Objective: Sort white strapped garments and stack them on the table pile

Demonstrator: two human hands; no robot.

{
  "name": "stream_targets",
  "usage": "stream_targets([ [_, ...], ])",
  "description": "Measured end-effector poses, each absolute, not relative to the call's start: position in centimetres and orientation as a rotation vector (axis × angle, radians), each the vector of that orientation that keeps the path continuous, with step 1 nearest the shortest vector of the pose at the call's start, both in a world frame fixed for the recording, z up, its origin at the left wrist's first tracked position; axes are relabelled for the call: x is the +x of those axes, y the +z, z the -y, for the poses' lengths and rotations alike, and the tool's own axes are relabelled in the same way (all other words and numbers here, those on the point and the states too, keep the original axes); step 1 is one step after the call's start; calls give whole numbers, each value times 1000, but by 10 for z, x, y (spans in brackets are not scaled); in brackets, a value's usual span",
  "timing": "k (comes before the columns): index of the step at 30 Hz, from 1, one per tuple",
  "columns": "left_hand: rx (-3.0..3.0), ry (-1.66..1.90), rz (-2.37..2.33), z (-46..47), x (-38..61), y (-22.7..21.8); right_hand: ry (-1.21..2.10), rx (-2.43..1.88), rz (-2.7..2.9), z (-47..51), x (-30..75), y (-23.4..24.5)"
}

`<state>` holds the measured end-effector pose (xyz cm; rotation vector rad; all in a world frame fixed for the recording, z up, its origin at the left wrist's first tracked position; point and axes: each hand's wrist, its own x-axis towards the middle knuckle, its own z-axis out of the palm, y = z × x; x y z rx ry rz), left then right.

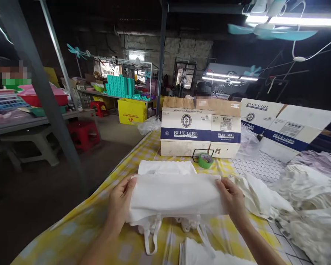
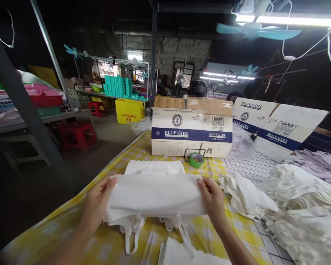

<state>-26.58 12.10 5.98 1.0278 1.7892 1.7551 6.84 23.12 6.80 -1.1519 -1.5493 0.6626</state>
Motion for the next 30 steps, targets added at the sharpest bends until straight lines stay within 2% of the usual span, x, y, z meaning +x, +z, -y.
stream_targets([
  [6,1217,1684,-1903,-184,-308,70,586,-1175,1638,-300,33,80],
  [12,1379,1362,-2270,-260,-331,42,508,-1368,1789,-377,-17,34],
  [18,1546,1064,-2472,-266,-332,27,413,-1511,1903,-395,-25,3],
  [30,1739,726,-2602,-267,-319,36,132,-1632,2069,-389,-30,11],
])
